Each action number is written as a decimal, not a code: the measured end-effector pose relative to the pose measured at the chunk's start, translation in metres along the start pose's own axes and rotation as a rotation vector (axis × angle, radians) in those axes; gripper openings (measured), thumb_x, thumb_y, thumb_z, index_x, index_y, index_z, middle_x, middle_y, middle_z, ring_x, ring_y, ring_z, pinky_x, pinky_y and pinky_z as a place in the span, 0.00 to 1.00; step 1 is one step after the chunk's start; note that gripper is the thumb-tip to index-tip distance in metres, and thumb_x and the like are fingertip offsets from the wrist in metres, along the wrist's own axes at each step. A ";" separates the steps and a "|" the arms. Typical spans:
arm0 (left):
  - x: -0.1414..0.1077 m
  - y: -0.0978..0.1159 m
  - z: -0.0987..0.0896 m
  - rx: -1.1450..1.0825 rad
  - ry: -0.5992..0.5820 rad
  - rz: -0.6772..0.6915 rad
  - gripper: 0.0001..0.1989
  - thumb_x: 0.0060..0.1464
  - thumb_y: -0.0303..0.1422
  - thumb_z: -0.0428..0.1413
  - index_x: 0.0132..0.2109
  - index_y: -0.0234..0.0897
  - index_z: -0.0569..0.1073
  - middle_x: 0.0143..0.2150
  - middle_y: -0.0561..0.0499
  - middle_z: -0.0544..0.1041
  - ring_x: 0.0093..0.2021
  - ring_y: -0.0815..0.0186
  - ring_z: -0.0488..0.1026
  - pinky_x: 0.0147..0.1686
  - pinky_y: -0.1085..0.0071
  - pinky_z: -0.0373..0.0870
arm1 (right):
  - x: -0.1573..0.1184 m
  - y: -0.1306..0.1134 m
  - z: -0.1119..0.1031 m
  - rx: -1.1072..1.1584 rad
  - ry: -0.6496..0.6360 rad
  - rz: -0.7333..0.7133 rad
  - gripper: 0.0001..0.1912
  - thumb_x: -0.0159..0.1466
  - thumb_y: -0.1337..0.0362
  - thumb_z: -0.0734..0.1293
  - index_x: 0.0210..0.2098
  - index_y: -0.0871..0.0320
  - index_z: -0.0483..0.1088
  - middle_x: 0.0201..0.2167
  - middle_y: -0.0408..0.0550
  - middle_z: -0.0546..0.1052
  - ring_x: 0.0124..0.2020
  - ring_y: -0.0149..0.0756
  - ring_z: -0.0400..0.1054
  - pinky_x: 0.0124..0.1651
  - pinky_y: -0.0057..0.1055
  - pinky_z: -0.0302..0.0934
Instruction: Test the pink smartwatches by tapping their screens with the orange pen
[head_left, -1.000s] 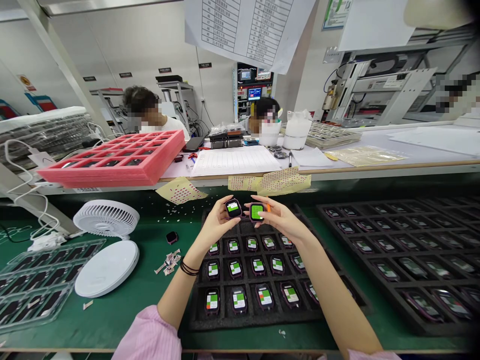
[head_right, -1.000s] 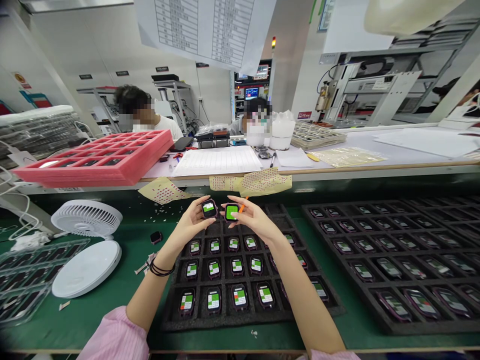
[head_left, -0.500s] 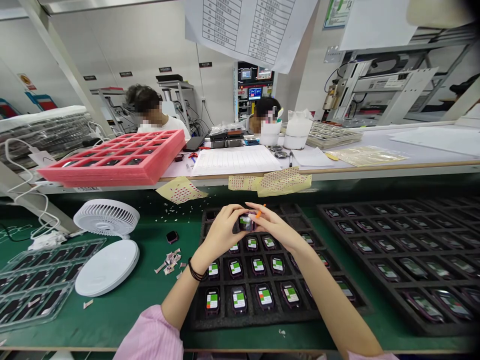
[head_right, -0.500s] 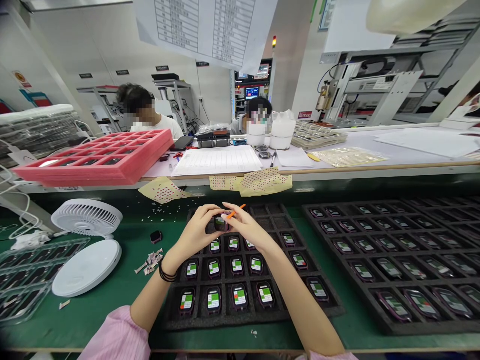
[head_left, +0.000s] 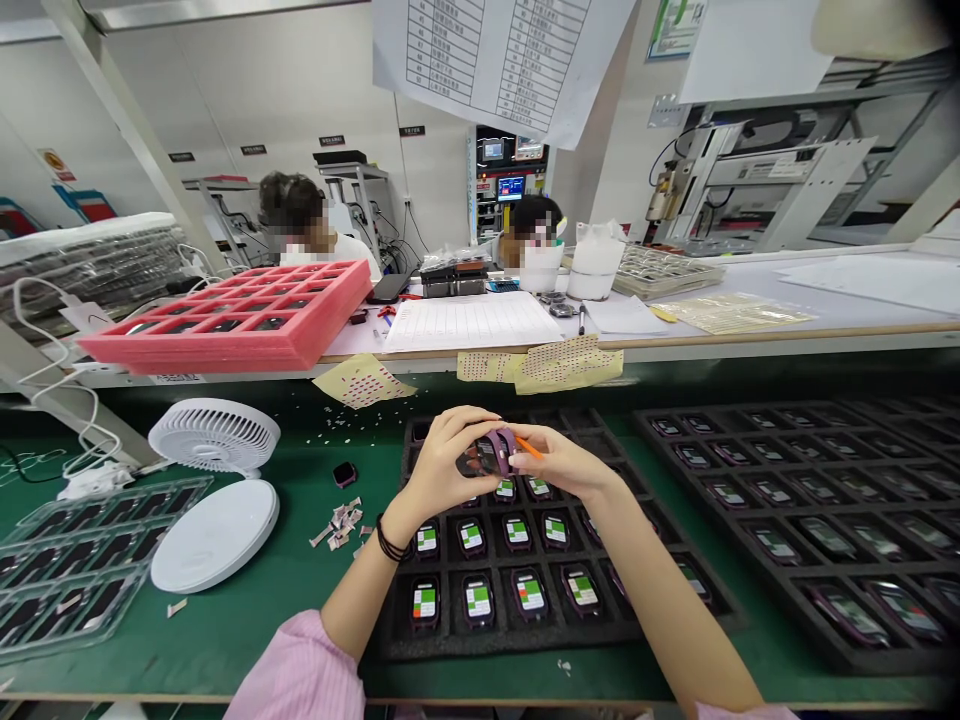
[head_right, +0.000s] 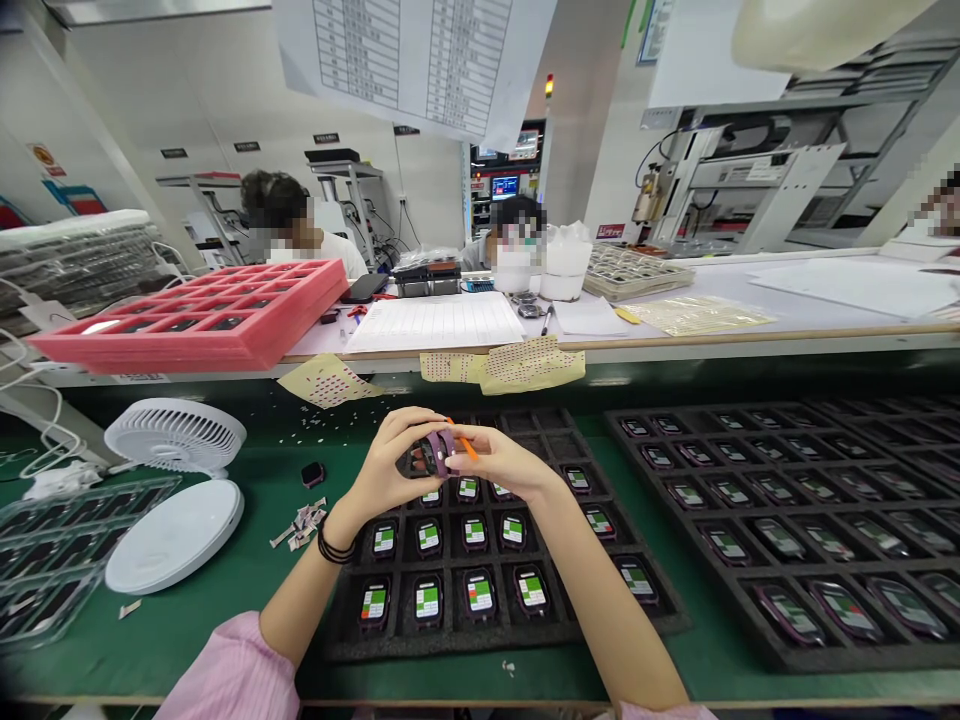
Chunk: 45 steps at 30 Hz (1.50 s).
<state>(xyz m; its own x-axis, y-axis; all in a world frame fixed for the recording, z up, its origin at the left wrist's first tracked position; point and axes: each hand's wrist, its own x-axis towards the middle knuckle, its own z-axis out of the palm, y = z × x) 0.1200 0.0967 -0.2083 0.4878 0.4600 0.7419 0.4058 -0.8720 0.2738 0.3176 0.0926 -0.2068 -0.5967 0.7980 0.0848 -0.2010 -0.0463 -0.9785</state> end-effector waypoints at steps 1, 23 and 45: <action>0.000 0.000 0.000 -0.014 0.000 0.009 0.26 0.45 0.29 0.60 0.54 0.42 0.69 0.52 0.45 0.74 0.54 0.55 0.68 0.54 0.57 0.63 | 0.000 0.000 0.000 0.008 -0.008 -0.001 0.25 0.53 0.56 0.75 0.49 0.55 0.73 0.41 0.48 0.77 0.42 0.36 0.72 0.48 0.36 0.66; -0.001 0.004 0.001 -0.015 0.024 0.033 0.27 0.47 0.27 0.59 0.56 0.44 0.69 0.52 0.47 0.77 0.52 0.57 0.71 0.52 0.58 0.64 | 0.000 0.002 0.020 -0.001 0.155 -0.123 0.23 0.50 0.62 0.76 0.46 0.54 0.74 0.40 0.46 0.78 0.45 0.42 0.72 0.53 0.40 0.63; 0.000 0.009 -0.011 -0.030 0.031 -0.128 0.27 0.47 0.31 0.63 0.56 0.43 0.70 0.49 0.46 0.78 0.47 0.57 0.75 0.49 0.60 0.67 | -0.035 -0.014 0.023 -0.272 0.641 -0.664 0.29 0.66 0.46 0.55 0.23 0.56 0.76 0.22 0.53 0.78 0.21 0.42 0.72 0.27 0.44 0.69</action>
<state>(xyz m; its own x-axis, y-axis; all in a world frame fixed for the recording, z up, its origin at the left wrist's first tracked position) 0.1145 0.0870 -0.1993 0.4096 0.5628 0.7180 0.4397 -0.8114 0.3852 0.3235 0.0515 -0.1914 0.1277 0.7920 0.5970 -0.1098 0.6096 -0.7851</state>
